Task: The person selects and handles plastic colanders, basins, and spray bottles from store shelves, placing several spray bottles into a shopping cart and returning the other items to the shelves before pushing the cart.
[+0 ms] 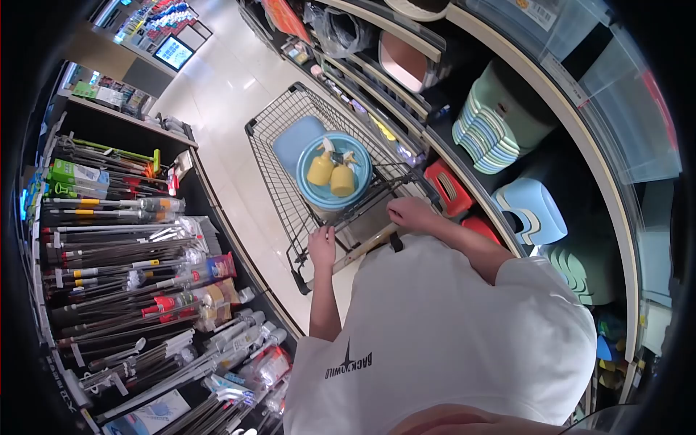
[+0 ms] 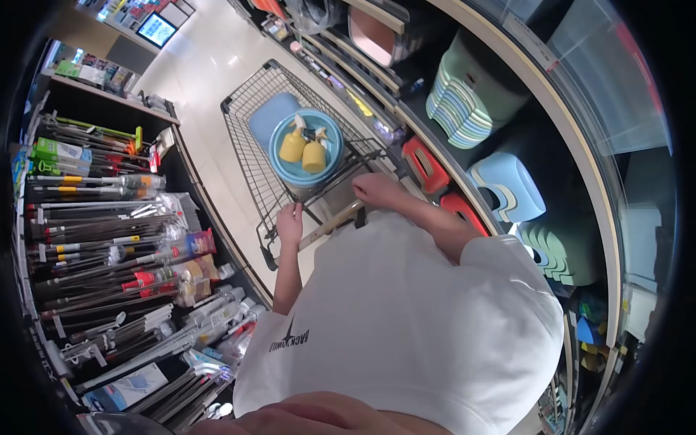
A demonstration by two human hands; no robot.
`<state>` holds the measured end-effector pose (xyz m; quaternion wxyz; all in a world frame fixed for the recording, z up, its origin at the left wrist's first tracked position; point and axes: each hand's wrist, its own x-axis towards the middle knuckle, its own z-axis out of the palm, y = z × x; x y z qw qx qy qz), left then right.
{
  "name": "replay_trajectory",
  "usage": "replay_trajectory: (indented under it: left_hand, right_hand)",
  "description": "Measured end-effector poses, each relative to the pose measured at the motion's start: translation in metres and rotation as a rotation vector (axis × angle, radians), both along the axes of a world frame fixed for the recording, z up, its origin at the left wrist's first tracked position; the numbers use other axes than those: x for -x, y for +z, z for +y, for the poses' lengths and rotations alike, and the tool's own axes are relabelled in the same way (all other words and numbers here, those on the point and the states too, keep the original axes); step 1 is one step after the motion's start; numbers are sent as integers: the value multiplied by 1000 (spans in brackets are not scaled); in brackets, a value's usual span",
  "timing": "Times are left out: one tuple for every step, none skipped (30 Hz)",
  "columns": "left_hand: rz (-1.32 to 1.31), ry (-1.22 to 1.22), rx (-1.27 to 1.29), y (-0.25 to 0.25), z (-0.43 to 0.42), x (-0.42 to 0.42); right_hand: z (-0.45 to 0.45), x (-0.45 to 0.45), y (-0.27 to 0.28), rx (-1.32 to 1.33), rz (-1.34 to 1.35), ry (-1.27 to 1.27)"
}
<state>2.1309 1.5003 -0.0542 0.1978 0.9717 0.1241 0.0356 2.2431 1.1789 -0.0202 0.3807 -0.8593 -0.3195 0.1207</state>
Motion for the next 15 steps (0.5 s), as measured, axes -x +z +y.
replay_trajectory:
  left_hand:
    - [-4, 5, 1, -2, -1, 3]
    - [31, 14, -13, -2, -4, 7]
    - [45, 21, -14, -2, -8, 11]
    - [40, 15, -9, -3, -11, 14]
    - [32, 8, -4, -2, -15, 16]
    - [54, 11, -7, -1, -20, 21]
    - [62, 15, -12, 1, -26, 26]
    - [60, 7, -1, 3, -30, 29]
    - [57, -2, 11, 5, -36, 32]
    - [63, -1, 7, 6, -41, 36]
    - [76, -2, 3, 7, -47, 39]
    - [91, -3, 2, 7, -53, 43]
    - [98, 1, 1, 7, -60, 48]
    - [59, -5, 7, 9, -67, 53]
    - [20, -11, 13, 10, -74, 56]
  right_hand:
    - [-6, 4, 1, 36, -19, 28]
    - [-12, 8, -2, 78, -29, 38]
    - [-19, 11, -5, 77, -16, 47]
    - [-25, 13, -9, 85, -15, 45]
    - [-31, 15, -10, 92, -17, 43]
    - [-38, 17, -10, 88, -7, 49]
    - [-45, 18, -10, 79, 10, 40]
    - [-49, 18, -10, 71, 25, 29]
    - [-55, 22, -11, 65, 30, 30]
    - [-61, 26, -12, 41, 24, 30]
    - [-67, 29, -13, 17, 17, 29]
    - [-73, 33, -14, 15, 23, 30]
    - [-78, 38, -15, 2, 30, 18]
    - [-83, 42, -16, -11, 36, 6]
    - [-85, 46, -18, -12, 43, 10]
